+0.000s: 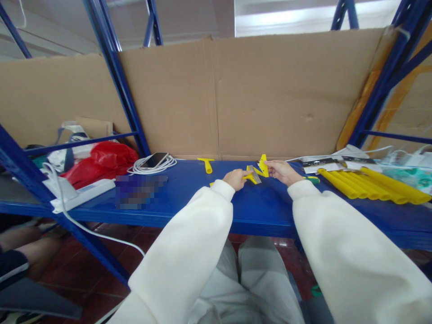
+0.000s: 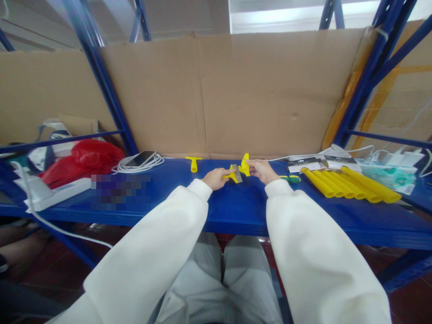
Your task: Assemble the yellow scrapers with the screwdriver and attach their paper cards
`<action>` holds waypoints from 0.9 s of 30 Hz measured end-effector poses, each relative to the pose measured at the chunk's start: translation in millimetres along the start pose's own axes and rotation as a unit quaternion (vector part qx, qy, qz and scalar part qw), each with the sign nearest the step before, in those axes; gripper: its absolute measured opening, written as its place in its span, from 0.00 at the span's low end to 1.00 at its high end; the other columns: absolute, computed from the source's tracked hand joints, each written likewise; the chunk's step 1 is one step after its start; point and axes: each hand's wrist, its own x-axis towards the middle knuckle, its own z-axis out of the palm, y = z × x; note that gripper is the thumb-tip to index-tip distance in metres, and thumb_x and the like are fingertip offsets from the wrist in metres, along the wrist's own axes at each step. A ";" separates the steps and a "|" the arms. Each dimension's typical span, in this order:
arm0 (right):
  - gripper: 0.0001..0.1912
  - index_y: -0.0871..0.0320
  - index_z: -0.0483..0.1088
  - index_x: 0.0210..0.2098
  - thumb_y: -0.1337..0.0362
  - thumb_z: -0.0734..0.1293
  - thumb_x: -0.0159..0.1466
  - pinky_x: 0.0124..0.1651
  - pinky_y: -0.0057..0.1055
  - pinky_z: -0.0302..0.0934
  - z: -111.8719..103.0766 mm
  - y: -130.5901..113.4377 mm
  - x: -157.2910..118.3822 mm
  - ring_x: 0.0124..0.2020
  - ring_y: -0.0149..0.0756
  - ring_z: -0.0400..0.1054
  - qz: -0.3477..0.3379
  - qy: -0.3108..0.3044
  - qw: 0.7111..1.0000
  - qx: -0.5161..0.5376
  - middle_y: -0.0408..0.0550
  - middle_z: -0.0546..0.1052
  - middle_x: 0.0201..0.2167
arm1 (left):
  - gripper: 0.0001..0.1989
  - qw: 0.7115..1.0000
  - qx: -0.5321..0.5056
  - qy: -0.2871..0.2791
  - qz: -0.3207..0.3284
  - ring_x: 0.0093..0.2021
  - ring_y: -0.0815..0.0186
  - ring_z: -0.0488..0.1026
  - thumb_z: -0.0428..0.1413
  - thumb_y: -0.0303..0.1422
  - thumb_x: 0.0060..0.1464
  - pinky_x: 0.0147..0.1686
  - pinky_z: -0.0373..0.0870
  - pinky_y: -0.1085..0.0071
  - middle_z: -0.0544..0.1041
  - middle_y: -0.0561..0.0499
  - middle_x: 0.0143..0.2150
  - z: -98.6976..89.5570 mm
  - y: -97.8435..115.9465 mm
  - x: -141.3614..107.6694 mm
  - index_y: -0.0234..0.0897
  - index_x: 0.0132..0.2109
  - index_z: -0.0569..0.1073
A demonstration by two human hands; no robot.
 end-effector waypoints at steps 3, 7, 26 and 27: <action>0.07 0.61 0.70 0.26 0.70 0.71 0.59 0.23 0.22 0.59 2.0 0.7 -1.7 0.19 0.25 0.63 0.009 -0.008 1.000 -0.016 0.44 0.72 0.19 | 0.28 1.000 -0.016 0.003 -0.005 0.57 0.59 0.73 0.54 0.30 0.61 0.56 0.67 0.67 0.75 0.47 0.58 0.3 1.0 0.2 0.47 0.67 0.63; 0.12 0.60 0.67 0.22 0.67 0.74 0.56 0.21 0.22 0.53 8.1 3.8 -5.9 0.18 0.24 0.57 -0.021 -0.006 0.998 -0.057 0.40 0.66 0.16 | 0.33 0.999 -0.032 0.004 -0.016 0.59 0.60 0.71 0.56 0.30 0.59 0.57 0.67 0.67 0.74 0.45 0.59 0.8 2.4 0.9 0.43 0.70 0.57; 0.20 0.58 0.66 0.20 0.49 0.74 0.48 0.25 0.25 0.52 24.3 13.2 -13.3 0.23 0.28 0.58 -0.108 0.020 0.971 -0.212 0.41 0.66 0.18 | 0.35 0.999 -0.046 0.011 0.007 0.59 0.59 0.72 0.56 0.30 0.59 0.57 0.67 0.66 0.74 0.44 0.59 2.2 1.9 3.0 0.40 0.71 0.53; 0.21 0.58 0.66 0.20 0.48 0.74 0.48 0.25 0.26 0.52 25.0 13.4 -13.4 0.23 0.28 0.58 -0.115 0.021 0.970 -0.214 0.41 0.66 0.18 | 0.36 0.999 -0.049 0.011 0.010 0.59 0.59 0.72 0.56 0.30 0.59 0.57 0.67 0.66 0.74 0.44 0.59 2.3 1.5 3.3 0.40 0.71 0.53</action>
